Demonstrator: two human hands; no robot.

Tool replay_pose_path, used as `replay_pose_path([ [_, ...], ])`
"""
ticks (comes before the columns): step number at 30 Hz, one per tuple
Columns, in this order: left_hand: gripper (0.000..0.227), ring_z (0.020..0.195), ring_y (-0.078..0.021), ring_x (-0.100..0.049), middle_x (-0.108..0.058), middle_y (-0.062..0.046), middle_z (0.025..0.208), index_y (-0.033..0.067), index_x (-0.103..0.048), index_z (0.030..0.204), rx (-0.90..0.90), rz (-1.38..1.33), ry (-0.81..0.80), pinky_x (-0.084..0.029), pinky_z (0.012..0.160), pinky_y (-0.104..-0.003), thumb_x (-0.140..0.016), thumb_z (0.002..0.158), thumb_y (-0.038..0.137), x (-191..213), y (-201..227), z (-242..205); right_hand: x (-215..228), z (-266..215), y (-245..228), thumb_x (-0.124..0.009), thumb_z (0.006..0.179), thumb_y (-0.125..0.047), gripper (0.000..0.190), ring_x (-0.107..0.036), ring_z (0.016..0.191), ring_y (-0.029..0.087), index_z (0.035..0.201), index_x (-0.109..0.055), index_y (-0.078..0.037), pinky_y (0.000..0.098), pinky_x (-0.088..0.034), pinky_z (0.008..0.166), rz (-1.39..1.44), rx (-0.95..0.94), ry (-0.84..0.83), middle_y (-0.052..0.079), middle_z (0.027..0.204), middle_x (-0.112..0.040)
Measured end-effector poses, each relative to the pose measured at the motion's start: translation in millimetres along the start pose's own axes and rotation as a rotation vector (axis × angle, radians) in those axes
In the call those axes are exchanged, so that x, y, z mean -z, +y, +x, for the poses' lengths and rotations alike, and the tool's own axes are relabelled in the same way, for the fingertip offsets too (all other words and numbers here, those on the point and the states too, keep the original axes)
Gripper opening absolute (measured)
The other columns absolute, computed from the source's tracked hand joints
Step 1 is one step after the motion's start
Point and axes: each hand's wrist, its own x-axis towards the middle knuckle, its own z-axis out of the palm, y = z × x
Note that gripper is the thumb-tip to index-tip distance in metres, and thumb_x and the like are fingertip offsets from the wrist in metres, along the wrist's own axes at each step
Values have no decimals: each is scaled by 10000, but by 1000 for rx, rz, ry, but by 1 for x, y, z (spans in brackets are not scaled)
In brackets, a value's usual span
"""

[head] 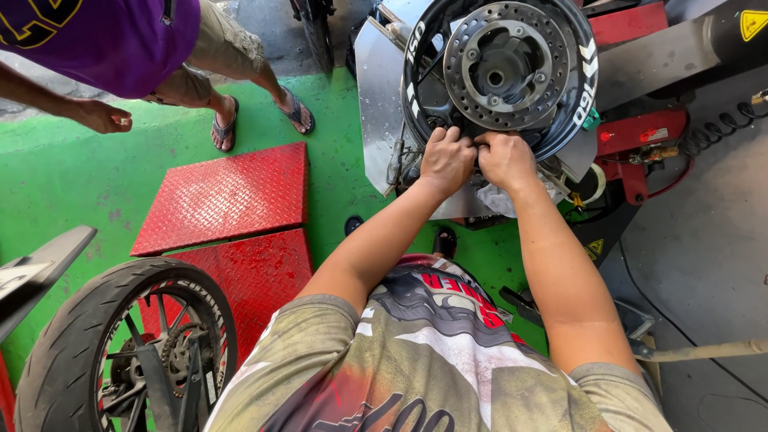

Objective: Cleaning a motorcycle rim and using a small wrench to tighten the valve stem nut while the wheel is mounted on a tire changer.

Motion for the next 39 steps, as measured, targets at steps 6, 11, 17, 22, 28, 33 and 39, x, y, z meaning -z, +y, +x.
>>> replay_pose_path([
  [6, 137, 860, -245, -497, -555, -2, 713, 213, -650, 688, 3, -8, 4, -363, 787, -425, -682, 691, 346, 4, 2, 2, 1, 0, -4, -488, 964, -275, 382, -661, 1134, 443, 1203, -782, -224, 573, -514, 988, -8, -13, -52, 177, 1117, -760],
  [11, 123, 870, -265, -497, -541, -17, 723, 205, -633, 672, 11, -21, 24, -359, 779, -435, -664, 712, 317, 2, 2, 1, -5, -1, 4, -514, 932, -175, 403, -628, 1143, 510, 1247, -766, -174, 624, -504, 975, 70, 58, 55, 218, 1129, -742],
  [17, 130, 854, -263, -499, -534, -23, 710, 208, -618, 656, 13, -36, 40, -356, 772, -430, -640, 741, 303, 12, 5, 6, -29, 1, 16, -522, 952, -191, 342, -627, 1152, 462, 1167, -787, -211, 560, -531, 941, -162, 118, 196, 175, 1085, -733],
  [22, 132, 846, -259, -495, -528, -15, 700, 209, -617, 650, 6, -28, 53, -361, 768, -432, -644, 728, 311, 8, 5, 3, -37, 2, 25, -484, 949, -204, 374, -625, 1115, 458, 1180, -768, -283, 567, -535, 906, -136, 82, 208, 150, 1083, -701],
  [28, 124, 826, -274, -490, -529, -40, 690, 206, -620, 648, -13, -57, 88, -350, 750, -439, -623, 753, 271, 23, 5, 10, -35, 4, 29, -487, 922, -154, 385, -624, 1093, 468, 1156, -778, -249, 600, -537, 874, -118, 123, 213, 142, 1066, -715],
  [33, 137, 834, -263, -478, -522, -20, 701, 221, -610, 655, -18, -68, 83, -348, 749, -434, -612, 763, 304, 45, 9, 19, -9, -8, -2, -510, 914, -123, 337, -538, 1147, 465, 1091, -779, -223, 604, -503, 874, -139, 112, 276, 155, 1019, -651],
  [39, 160, 736, -289, -517, -538, -4, 596, 180, -653, 567, -15, 47, 54, -383, 693, -417, -669, 693, 84, 85, 16, 37, 11, -9, -25, -490, 903, 7, 406, -497, 1194, 440, 1189, -747, -124, 529, -399, 941, -60, -83, 55, 197, 1216, -728],
])
